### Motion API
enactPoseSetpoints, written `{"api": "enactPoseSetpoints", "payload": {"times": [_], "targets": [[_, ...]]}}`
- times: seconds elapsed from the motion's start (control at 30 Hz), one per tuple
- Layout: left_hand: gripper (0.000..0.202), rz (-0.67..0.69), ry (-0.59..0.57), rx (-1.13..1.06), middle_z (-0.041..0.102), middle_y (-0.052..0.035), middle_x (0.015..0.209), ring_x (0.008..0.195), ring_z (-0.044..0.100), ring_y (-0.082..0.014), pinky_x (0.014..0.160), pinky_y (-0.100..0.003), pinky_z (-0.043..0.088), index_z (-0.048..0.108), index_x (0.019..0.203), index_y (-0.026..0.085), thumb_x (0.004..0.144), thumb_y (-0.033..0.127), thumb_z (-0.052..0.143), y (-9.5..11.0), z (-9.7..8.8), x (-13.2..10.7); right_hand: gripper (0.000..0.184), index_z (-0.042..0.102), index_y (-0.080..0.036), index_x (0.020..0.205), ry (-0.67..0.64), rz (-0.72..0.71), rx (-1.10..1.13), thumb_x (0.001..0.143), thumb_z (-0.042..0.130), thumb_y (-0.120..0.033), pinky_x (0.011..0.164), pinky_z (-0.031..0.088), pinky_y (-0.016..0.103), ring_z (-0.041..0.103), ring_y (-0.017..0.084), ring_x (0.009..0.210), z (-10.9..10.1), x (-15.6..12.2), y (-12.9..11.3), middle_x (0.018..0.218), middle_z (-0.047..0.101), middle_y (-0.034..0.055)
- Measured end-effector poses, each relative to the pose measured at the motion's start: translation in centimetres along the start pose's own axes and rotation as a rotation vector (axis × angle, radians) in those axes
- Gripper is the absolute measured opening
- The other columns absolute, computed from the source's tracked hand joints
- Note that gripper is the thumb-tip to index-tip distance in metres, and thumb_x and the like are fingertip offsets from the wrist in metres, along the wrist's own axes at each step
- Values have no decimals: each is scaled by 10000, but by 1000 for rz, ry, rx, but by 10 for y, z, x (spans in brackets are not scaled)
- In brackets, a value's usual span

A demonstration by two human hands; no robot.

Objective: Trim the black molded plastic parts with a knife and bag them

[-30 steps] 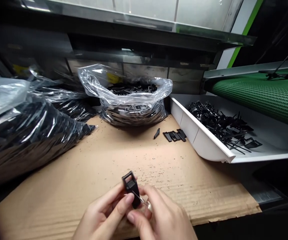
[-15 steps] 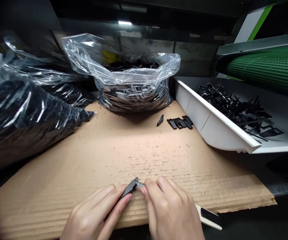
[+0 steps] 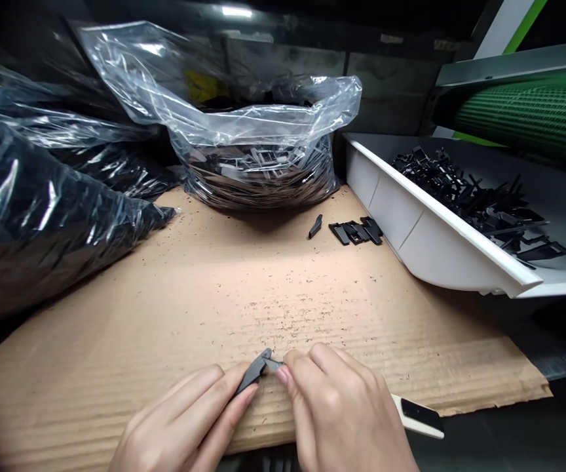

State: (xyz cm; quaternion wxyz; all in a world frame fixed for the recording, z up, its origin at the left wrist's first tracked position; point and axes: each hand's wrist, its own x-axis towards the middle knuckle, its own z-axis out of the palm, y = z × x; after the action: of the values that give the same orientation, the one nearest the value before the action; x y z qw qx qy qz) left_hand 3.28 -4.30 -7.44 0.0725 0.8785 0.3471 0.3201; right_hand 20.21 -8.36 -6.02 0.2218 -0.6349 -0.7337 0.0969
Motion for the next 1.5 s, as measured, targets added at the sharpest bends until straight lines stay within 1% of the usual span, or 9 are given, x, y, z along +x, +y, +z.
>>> {"api": "enactPoseSetpoints", "payload": {"times": [0.43,0.57,0.7,0.93,1.03,1.17,1.3,1.4,1.5], "targets": [[195,28,-27,12,618,-47,691,597,585,-180,552,-293,483,562,895,140,876,162,369,1,-1,-1,264,528,-232,690,99,76,-63,871,336,-249,497,349,243,532,135,545,4,0,-10,609,537,-20],[155,37,18,24,625,-49,718,622,592,-188,570,-310,487,556,898,135,865,145,405,2,0,0,266,532,-235,683,120,132,-134,866,341,-258,499,322,247,546,145,561,6,7,-13,618,555,-21],[157,54,93,9,609,-34,667,571,581,-171,514,-275,461,567,844,143,861,144,411,4,1,0,269,562,-227,684,133,200,-188,862,367,-277,464,284,260,564,187,567,4,18,-8,614,570,-5],[162,-11,41,-13,595,-21,665,581,577,-168,515,-269,440,570,850,166,868,160,410,3,1,0,235,592,-296,934,46,164,-52,870,375,-359,590,438,247,603,128,658,-4,15,-4,802,624,-28],[180,2,68,-9,594,-23,655,571,575,-167,511,-267,439,574,832,163,868,166,397,3,0,-1,210,596,-282,935,19,147,-33,835,437,-376,610,455,261,615,145,692,-1,25,-8,820,631,-18],[186,-7,44,-11,565,-19,618,546,557,-162,487,-257,421,578,796,165,861,159,404,5,0,0,213,610,-224,908,28,156,-60,843,419,-293,623,459,324,614,213,771,0,36,-7,825,619,41],[178,-10,26,-7,555,-22,612,545,540,-165,480,-256,417,573,777,163,856,146,414,6,0,1,278,592,-252,950,21,62,-10,883,323,-277,637,469,282,601,158,720,-1,19,2,802,605,20],[174,-2,33,-15,560,-27,617,550,535,-167,487,-264,424,574,764,158,850,140,423,6,1,0,277,603,-241,878,43,6,10,885,327,-267,614,468,258,586,146,670,0,0,4,744,596,17],[155,-4,48,-34,572,-28,632,553,535,-163,501,-271,437,582,799,155,843,131,435,5,2,-2,285,603,-218,783,71,-8,-7,881,337,-243,570,463,238,578,139,613,0,-6,1,669,576,21]]}}
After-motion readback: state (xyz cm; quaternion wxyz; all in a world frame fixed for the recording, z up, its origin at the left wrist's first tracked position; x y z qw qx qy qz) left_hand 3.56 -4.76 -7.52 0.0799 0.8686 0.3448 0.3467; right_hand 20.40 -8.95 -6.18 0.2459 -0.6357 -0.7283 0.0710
